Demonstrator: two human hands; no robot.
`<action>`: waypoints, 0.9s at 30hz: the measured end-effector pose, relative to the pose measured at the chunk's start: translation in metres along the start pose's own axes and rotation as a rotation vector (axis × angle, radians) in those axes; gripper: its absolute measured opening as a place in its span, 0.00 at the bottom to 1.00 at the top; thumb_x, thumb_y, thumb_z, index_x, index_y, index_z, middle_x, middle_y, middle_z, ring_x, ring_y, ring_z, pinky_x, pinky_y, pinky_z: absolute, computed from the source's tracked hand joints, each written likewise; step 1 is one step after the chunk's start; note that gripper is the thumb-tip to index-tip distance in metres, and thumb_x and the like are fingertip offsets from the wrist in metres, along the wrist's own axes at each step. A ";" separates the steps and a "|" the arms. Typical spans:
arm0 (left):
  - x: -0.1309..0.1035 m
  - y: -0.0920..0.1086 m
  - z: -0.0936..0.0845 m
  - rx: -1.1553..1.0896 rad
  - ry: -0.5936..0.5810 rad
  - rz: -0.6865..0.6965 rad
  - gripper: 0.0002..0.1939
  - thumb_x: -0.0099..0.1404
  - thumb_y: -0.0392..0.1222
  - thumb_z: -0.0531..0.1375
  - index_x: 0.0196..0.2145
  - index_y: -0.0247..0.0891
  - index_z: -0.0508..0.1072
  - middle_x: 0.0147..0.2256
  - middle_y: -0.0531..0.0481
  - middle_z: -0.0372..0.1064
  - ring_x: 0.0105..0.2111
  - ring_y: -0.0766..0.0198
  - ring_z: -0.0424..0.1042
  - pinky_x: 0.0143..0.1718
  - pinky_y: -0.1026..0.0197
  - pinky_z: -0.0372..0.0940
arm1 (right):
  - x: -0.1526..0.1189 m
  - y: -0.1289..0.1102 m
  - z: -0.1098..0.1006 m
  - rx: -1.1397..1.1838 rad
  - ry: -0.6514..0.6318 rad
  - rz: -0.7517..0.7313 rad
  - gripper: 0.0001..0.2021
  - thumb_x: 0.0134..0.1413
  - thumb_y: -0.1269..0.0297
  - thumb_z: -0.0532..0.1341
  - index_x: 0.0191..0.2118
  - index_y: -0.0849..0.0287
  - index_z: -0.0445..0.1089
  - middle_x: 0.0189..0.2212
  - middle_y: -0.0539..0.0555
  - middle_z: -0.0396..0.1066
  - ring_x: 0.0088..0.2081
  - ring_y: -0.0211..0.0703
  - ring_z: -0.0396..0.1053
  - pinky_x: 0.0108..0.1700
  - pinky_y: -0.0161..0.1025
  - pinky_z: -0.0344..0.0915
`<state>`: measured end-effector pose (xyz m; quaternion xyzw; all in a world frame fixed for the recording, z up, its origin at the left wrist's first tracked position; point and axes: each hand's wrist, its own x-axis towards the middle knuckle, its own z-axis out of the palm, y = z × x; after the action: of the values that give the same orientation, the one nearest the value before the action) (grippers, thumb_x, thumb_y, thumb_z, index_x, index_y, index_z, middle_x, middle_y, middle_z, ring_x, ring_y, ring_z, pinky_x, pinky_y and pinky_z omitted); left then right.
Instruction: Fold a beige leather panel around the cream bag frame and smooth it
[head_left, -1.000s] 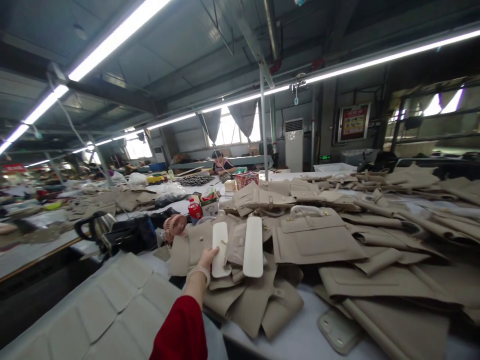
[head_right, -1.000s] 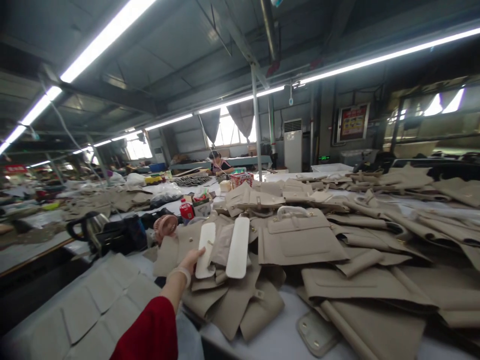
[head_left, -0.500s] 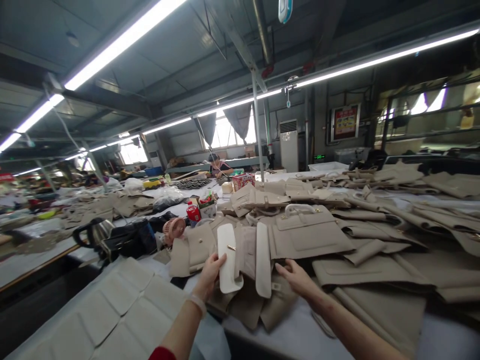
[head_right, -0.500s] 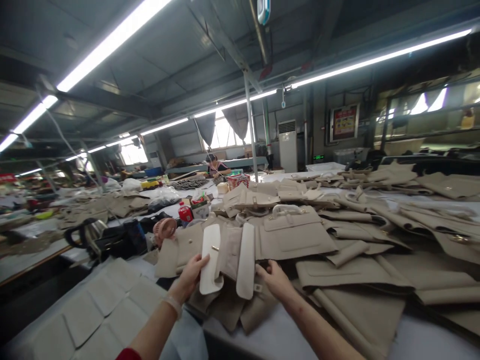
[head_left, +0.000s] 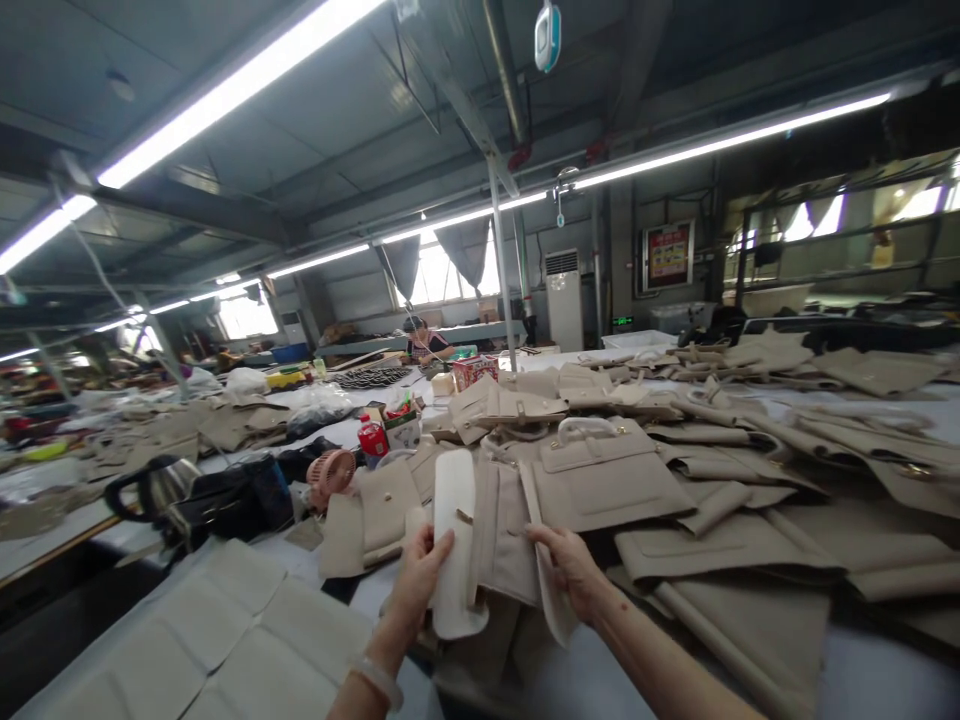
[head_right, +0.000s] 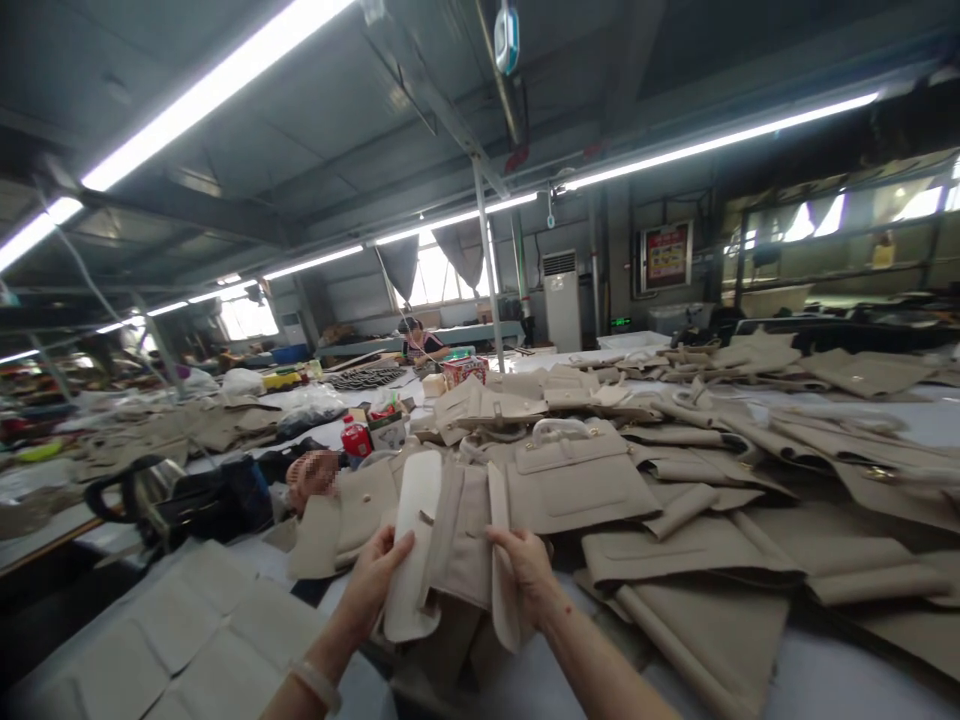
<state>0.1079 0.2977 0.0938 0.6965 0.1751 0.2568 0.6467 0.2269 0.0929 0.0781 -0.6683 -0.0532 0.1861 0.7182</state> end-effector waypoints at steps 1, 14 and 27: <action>0.008 -0.002 -0.002 0.059 0.031 0.027 0.25 0.53 0.59 0.66 0.35 0.34 0.71 0.32 0.46 0.72 0.32 0.60 0.70 0.33 0.61 0.66 | 0.000 -0.008 -0.007 -0.015 0.018 -0.025 0.30 0.35 0.46 0.69 0.43 0.63 0.70 0.37 0.60 0.74 0.40 0.53 0.73 0.36 0.41 0.67; 0.080 -0.047 0.007 0.774 0.000 0.121 0.30 0.61 0.52 0.60 0.57 0.37 0.65 0.46 0.39 0.72 0.45 0.49 0.72 0.50 0.50 0.64 | -0.070 -0.066 -0.174 -0.107 0.156 -0.210 0.36 0.38 0.54 0.72 0.54 0.60 0.63 0.35 0.52 0.68 0.38 0.45 0.68 0.41 0.39 0.64; 0.046 -0.037 0.039 1.077 0.039 0.109 0.40 0.67 0.59 0.51 0.66 0.27 0.54 0.62 0.22 0.54 0.64 0.28 0.50 0.62 0.26 0.37 | -0.172 -0.044 -0.243 -0.216 0.065 -0.351 0.35 0.40 0.60 0.74 0.54 0.57 0.61 0.52 0.57 0.66 0.51 0.46 0.66 0.51 0.42 0.68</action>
<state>0.1711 0.2962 0.0618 0.9326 0.2578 0.1768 0.1804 0.1553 -0.1956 0.1261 -0.7277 -0.1655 0.0297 0.6650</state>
